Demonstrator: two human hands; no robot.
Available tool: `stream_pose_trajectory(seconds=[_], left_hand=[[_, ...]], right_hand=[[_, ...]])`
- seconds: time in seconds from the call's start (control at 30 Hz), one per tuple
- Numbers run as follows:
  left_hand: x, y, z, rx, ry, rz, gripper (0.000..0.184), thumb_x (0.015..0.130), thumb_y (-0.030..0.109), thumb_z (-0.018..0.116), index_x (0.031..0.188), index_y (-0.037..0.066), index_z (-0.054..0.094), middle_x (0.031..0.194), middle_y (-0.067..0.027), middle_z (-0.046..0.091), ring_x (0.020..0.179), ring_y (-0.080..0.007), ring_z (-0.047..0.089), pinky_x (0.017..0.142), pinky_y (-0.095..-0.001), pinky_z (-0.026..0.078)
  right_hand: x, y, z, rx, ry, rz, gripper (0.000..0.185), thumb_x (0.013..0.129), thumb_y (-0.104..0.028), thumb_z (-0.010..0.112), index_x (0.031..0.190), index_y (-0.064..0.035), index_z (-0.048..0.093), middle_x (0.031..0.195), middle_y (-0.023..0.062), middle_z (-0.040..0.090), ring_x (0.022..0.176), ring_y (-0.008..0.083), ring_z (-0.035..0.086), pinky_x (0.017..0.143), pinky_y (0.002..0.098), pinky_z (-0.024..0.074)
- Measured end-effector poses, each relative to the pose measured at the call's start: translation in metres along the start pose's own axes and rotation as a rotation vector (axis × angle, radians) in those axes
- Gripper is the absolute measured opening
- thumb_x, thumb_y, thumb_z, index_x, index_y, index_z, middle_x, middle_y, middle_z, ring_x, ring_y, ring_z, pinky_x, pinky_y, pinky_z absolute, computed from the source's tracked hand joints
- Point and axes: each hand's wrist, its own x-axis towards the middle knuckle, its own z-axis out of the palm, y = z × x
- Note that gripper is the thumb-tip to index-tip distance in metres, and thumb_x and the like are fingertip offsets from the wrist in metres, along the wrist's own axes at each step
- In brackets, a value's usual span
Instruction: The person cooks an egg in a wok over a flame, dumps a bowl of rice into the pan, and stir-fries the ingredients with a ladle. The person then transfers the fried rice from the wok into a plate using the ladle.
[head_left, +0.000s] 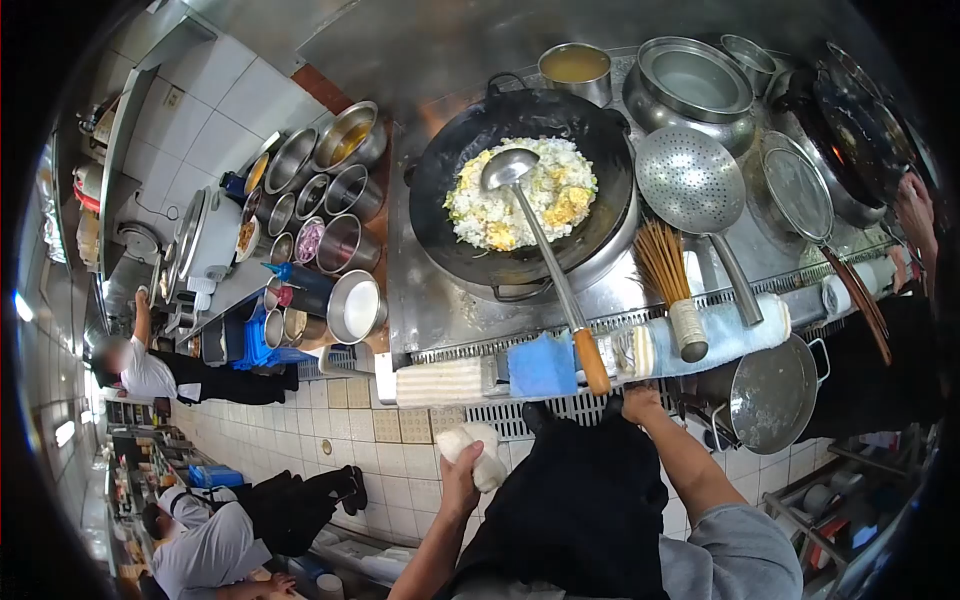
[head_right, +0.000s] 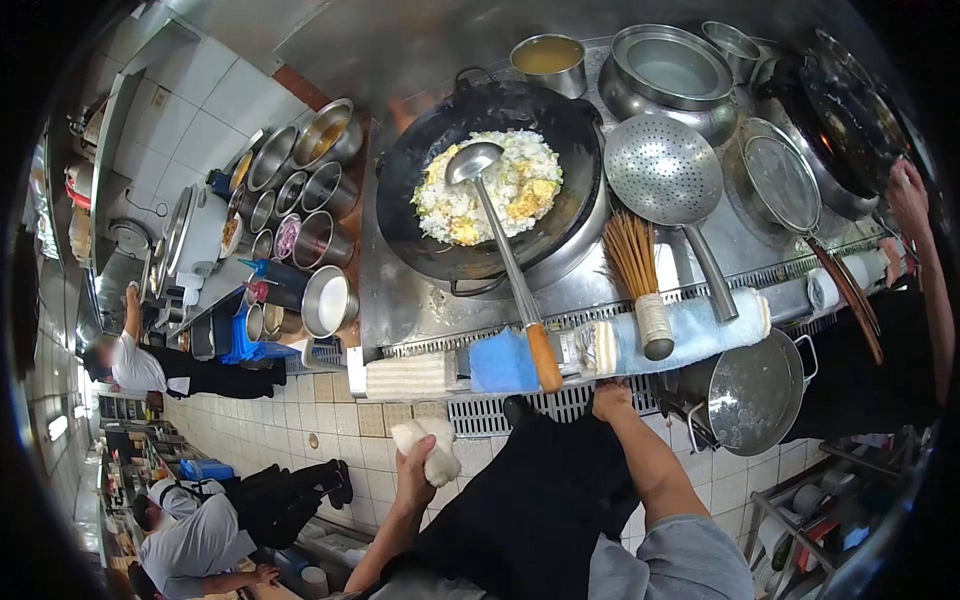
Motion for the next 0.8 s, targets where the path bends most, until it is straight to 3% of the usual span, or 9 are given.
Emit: stream_pose_trajectory(seconds=[0.03, 0.1, 0.17, 0.3, 0.6, 0.67, 0.73, 0.8], left_hand=[[0.001, 0.001, -0.005, -0.016, 0.009, -0.022, 0.034, 0.081, 0.013, 0.063, 0.110, -0.002, 0.053, 0.095, -0.0101, 0.061, 0.084, -0.0195, 0.061, 0.072, -0.0326, 0.050], [0.003, -0.001, -0.012, -0.037, 0.017, -0.047, 0.034, 0.081, 0.013, 0.063, 0.110, -0.002, 0.053, 0.095, -0.0103, 0.061, 0.084, -0.0196, 0.061, 0.072, -0.0326, 0.050], [0.007, -0.004, -0.017, 0.069, -0.005, -0.022, 0.038, 0.083, 0.022, 0.058, 0.111, -0.003, 0.052, 0.094, -0.0138, 0.061, 0.081, -0.0222, 0.062, 0.067, -0.0335, 0.052], [0.012, 0.000, -0.019, 0.079, -0.009, -0.041, 0.038, 0.083, 0.021, 0.058, 0.112, -0.003, 0.052, 0.095, -0.0136, 0.061, 0.081, -0.0221, 0.062, 0.067, -0.0338, 0.052], [0.033, 0.012, -0.032, 0.047, -0.049, -0.100, 0.036, 0.084, 0.016, 0.059, 0.114, -0.003, 0.051, 0.096, -0.0128, 0.061, 0.087, -0.0221, 0.062, 0.072, -0.0356, 0.053], [0.036, 0.020, -0.032, -0.048, -0.063, -0.105, 0.031, 0.082, 0.011, 0.064, 0.108, -0.001, 0.053, 0.093, -0.0091, 0.061, 0.080, -0.0179, 0.061, 0.067, -0.0315, 0.051], [0.043, 0.023, -0.040, -0.052, -0.062, -0.090, 0.030, 0.081, 0.011, 0.064, 0.107, -0.001, 0.054, 0.092, -0.0089, 0.061, 0.080, -0.0178, 0.061, 0.067, -0.0315, 0.051], [0.051, 0.024, -0.047, -0.066, -0.060, -0.079, 0.030, 0.081, 0.010, 0.064, 0.107, -0.001, 0.054, 0.092, -0.0087, 0.062, 0.080, -0.0177, 0.062, 0.067, -0.0314, 0.051]], right_hand=[[-0.004, -0.002, -0.007, 0.042, -0.122, 0.026, 0.054, 0.085, -0.020, 0.040, 0.135, 0.0004, 0.041, 0.140, 0.0185, 0.042, 0.133, 0.0319, 0.035, 0.111, 0.0490, 0.0210], [-0.003, -0.003, -0.005, 0.027, -0.098, 0.031, 0.053, 0.085, -0.020, 0.040, 0.133, 0.0002, 0.043, 0.138, 0.0188, 0.045, 0.132, 0.0312, 0.038, 0.111, 0.0487, 0.0222], [-0.006, -0.004, -0.007, 0.039, -0.102, 0.051, 0.052, 0.084, -0.020, 0.041, 0.132, -0.0001, 0.045, 0.137, 0.0192, 0.045, 0.131, 0.0305, 0.039, 0.111, 0.0483, 0.0231], [-0.007, -0.009, -0.010, 0.016, -0.119, 0.065, 0.050, 0.084, -0.021, 0.041, 0.130, -0.0012, 0.047, 0.137, 0.0181, 0.046, 0.131, 0.0304, 0.040, 0.111, 0.0475, 0.0237], [-0.007, -0.014, 0.006, -0.027, 0.159, 0.094, 0.043, 0.084, -0.025, 0.043, 0.120, -0.0040, 0.057, 0.122, 0.0177, 0.058, 0.117, 0.0297, 0.053, 0.110, 0.0476, 0.0241], [-0.020, -0.022, -0.001, -0.085, 0.225, 0.020, 0.035, 0.085, -0.028, 0.049, 0.106, -0.0043, 0.065, 0.111, 0.0173, 0.064, 0.107, 0.0309, 0.059, 0.102, 0.0443, 0.0360], [-0.058, -0.053, -0.024, 0.222, 0.292, -0.010, 0.032, 0.084, -0.030, 0.058, 0.093, -0.0015, 0.068, 0.095, 0.0186, 0.067, 0.095, 0.0327, 0.064, 0.088, 0.0403, 0.0475], [-0.103, -0.076, -0.056, 0.561, 0.125, -0.392, 0.036, 0.082, -0.030, 0.067, 0.105, -0.0036, 0.065, 0.096, 0.0181, 0.067, 0.087, 0.0327, 0.065, 0.074, 0.0355, 0.0528]])
